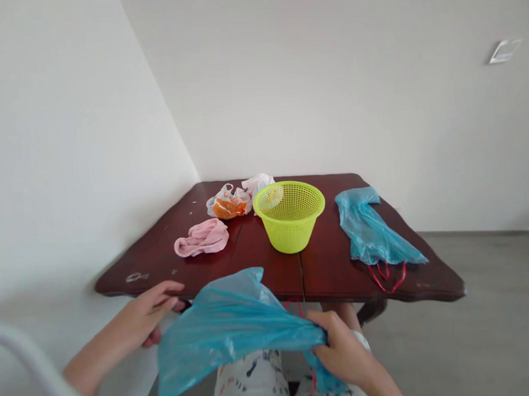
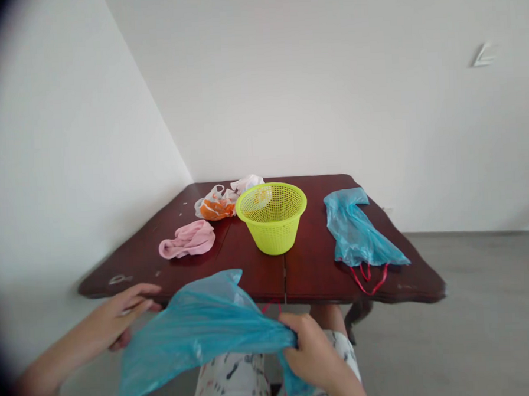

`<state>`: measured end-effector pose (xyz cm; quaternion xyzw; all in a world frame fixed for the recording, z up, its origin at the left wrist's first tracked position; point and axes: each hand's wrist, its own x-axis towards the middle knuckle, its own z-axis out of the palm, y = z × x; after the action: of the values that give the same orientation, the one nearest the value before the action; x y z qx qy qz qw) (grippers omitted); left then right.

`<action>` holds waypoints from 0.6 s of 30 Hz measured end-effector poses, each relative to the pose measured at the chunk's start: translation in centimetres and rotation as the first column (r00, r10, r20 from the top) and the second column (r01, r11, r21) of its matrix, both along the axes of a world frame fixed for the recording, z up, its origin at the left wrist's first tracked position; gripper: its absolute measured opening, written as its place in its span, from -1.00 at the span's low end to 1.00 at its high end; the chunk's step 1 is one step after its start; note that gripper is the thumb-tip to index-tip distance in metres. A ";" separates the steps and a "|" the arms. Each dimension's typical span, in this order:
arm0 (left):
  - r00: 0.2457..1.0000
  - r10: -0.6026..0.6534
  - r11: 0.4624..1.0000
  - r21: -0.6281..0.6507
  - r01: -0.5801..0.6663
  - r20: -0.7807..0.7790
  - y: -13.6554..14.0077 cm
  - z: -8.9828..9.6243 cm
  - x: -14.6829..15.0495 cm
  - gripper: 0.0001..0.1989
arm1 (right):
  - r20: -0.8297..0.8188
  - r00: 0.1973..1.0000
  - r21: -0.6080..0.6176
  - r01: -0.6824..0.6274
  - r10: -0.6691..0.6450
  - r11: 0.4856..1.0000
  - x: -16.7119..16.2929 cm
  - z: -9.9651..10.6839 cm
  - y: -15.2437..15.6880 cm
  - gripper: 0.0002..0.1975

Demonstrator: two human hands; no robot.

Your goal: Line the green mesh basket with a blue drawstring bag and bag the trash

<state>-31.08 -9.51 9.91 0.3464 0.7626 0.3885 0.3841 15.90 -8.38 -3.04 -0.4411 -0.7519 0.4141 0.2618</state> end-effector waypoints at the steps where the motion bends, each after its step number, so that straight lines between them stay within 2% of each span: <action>1: 0.995 0.015 1.000 -0.006 -0.016 -0.101 -0.1 -0.9 -0.1 -0.58 | 0.092 0.996 0.003 0.003 -0.003 1.000 0.9 0.8 -0.1 -0.82; 2: 0.984 0.010 0.999 0.040 -0.003 -0.177 -0.4 -1.8 0.6 -0.56 | 0.167 0.986 0.022 -0.008 0.004 1.000 1.4 1.7 -0.2 -0.81; 3: 0.974 -0.034 0.991 0.118 0.062 -0.223 -0.8 -2.6 2.0 -0.50 | 0.222 0.975 0.050 -0.028 0.017 0.998 1.5 2.7 -0.2 -0.80; 4: 0.963 -0.105 0.959 0.231 0.164 -0.249 -1.2 -3.4 4.0 -0.39 | 0.262 0.964 0.070 -0.058 0.038 0.996 1.3 3.7 -0.3 -0.79; 5: 0.934 -0.252 0.894 0.307 0.325 -0.254 -1.6 -4.2 6.5 -0.22 | 0.291 0.955 0.082 -0.094 0.067 0.992 0.7 4.8 -0.3 -0.79; 6: 0.863 -0.432 0.798 0.335 0.501 -0.260 -1.9 -5.0 9.3 -0.02 | 0.310 0.945 0.087 -0.136 0.102 0.987 0.0 5.8 -0.2 -0.79; 7: 0.750 -0.598 0.678 0.320 0.662 -0.284 -2.1 -5.7 12.2 0.21 | 0.324 0.935 0.091 -0.181 0.142 0.979 -0.8 6.8 -0.1 -0.79; 8: 0.618 -0.712 0.557 0.268 0.786 -0.333 -2.1 -6.4 14.7 0.38 | 0.336 0.925 0.100 -0.225 0.180 0.969 -1.6 7.7 0.1 -0.78; 9: 0.509 -0.777 0.480 0.176 0.860 -0.371 -1.9 -7.0 16.8 0.35 | 0.353 0.912 0.113 -0.263 0.209 0.958 -2.1 8.4 0.3 -0.75; 10: 0.453 -0.805 0.451 0.102 0.887 -0.382 -1.6 -7.5 18.3 0.20 | 0.379 0.897 0.124 -0.295 0.229 0.947 -2.4 9.1 0.5 -0.73; 12: 0.361 -0.845 0.408 -0.041 0.912 -0.394 -0.8 -7.8 19.2 -0.20 | 0.457 0.863 0.137 -0.309 0.216 0.941 -1.9 10.0 1.0 -0.73; 15: 0.270 -0.886 0.363 -0.201 0.910 -0.376 0.2 -6.9 16.8 -0.67 | 0.564 0.813 0.112 -0.252 0.147 0.961 1.6 10.5 1.4 -0.78; 16: 0.259 -0.899 0.351 -0.229 0.908 -0.352 0.4 -6.3 15.5 -0.75 | 0.572 0.809 0.096 -0.232 0.138 0.968 3.1 10.5 1.3 -0.77; 18: 0.257 -0.931 0.320 -0.245 0.915 -0.259 0.4 -5.3 12.9 -0.73 | 0.549 0.817 0.025 -0.230 0.179 0.973 6.3 10.7 1.0 -0.74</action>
<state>-18.22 -9.14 4.65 0.7799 0.4802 0.0049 0.4014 22.21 -7.37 7.67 -0.4448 -0.8558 0.2637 0.0117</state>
